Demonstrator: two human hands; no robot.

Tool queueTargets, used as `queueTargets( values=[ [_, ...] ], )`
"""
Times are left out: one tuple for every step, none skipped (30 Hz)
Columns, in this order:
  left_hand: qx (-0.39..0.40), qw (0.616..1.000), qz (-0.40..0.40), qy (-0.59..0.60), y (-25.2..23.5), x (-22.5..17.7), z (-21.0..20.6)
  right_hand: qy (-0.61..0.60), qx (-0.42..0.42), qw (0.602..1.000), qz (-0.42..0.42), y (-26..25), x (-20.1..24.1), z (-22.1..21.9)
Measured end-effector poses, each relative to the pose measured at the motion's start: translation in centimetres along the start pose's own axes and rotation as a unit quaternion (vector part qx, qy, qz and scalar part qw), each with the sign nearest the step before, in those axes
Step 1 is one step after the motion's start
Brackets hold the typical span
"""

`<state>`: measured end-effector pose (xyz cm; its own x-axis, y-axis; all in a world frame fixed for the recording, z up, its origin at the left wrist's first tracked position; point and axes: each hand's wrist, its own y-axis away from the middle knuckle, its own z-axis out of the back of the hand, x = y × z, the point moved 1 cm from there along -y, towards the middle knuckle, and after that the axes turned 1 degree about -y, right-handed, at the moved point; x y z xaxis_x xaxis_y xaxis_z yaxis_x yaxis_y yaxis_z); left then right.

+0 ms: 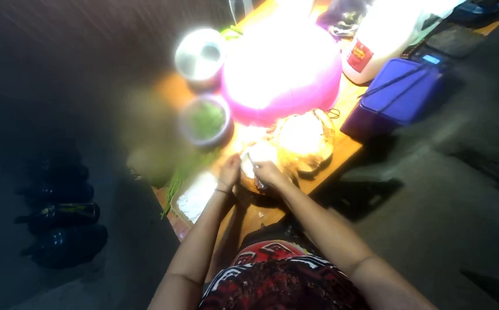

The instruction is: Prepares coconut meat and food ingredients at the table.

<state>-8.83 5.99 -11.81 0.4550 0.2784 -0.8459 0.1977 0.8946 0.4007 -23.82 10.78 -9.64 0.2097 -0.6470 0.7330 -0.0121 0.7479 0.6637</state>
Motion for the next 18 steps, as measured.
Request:
queueTargets(
  values=[
    [0.003,1.0,-0.004,-0.008,0.0,0.1,0.2,0.023,0.025,0.999,0.006,0.2,0.0,0.1],
    [0.008,1.0,-0.008,-0.016,-0.2,0.2,0.5,0.046,0.055,0.997,0.01,0.5,-0.1,0.5],
    [0.007,1.0,-0.015,-0.019,-0.4,0.5,0.7,0.058,0.087,0.994,0.011,0.9,-0.2,1.0],
    [0.007,1.0,-0.02,-0.019,-0.5,0.8,0.9,0.056,0.105,0.993,0.009,1.2,-0.5,1.5],
    [0.006,0.999,-0.03,-0.017,-0.8,1.2,1.0,0.038,0.102,0.994,0.004,1.3,-0.9,1.9],
    [0.009,0.999,-0.038,-0.017,-1.0,1.6,1.2,0.012,0.082,0.997,0.002,1.0,-1.3,2.2],
    [0.012,0.999,-0.047,-0.017,-1.0,1.7,1.3,-0.013,0.045,0.999,0.003,0.7,-1.5,2.2],
    [0.014,0.998,-0.056,-0.018,-1.0,1.8,1.4,-0.035,0.012,0.999,0.001,0.5,-1.4,1.9],
    [0.013,0.998,-0.065,-0.023,-0.9,1.9,1.5,-0.05,-0.005,0.999,0.001,0.5,-1.0,1.4],
    [0.012,0.997,-0.075,-0.026,-1.0,2.1,1.5,-0.055,-0.012,0.998,0.006,0.4,-0.8,0.6],
    [0.012,0.996,-0.081,-0.027,-1.0,2.4,1.6,-0.045,-0.011,0.999,0.014,0.3,-0.6,-0.1],
    [0.015,0.996,-0.084,-0.028,-1.1,2.6,1.7,-0.024,-0.001,0.999,0.021,0.3,-0.6,-0.7],
    [0.015,0.996,-0.085,-0.025,-1.1,2.8,1.8,0.002,0.018,0.999,0.028,0.4,-0.7,-1.0],
    [0.014,0.996,-0.084,-0.022,-1.1,2.9,1.9,0.026,0.043,0.998,0.033,0.7,-0.7,-1.0],
    [0.01,0.997,-0.081,-0.016,-1.1,2.9,1.8,0.051,0.069,0.996,0.035,1.0,-0.8,-0.7],
    [0.011,0.997,-0.075,-0.012,-1.0,2.8,1.8,0.064,0.086,0.994,0.033,1.4,-1.0,-0.3],
    [0.01,0.997,-0.071,-0.009,-0.8,2.7,1.8,0.059,0.088,0.994,0.033,1.7,-1.2,0.1],
    [0.009,0.997,-0.07,-0.009,-0.7,2.5,1.7,0.04,0.077,0.996,0.031,1.8,-1.2,0.6]
  ],
)
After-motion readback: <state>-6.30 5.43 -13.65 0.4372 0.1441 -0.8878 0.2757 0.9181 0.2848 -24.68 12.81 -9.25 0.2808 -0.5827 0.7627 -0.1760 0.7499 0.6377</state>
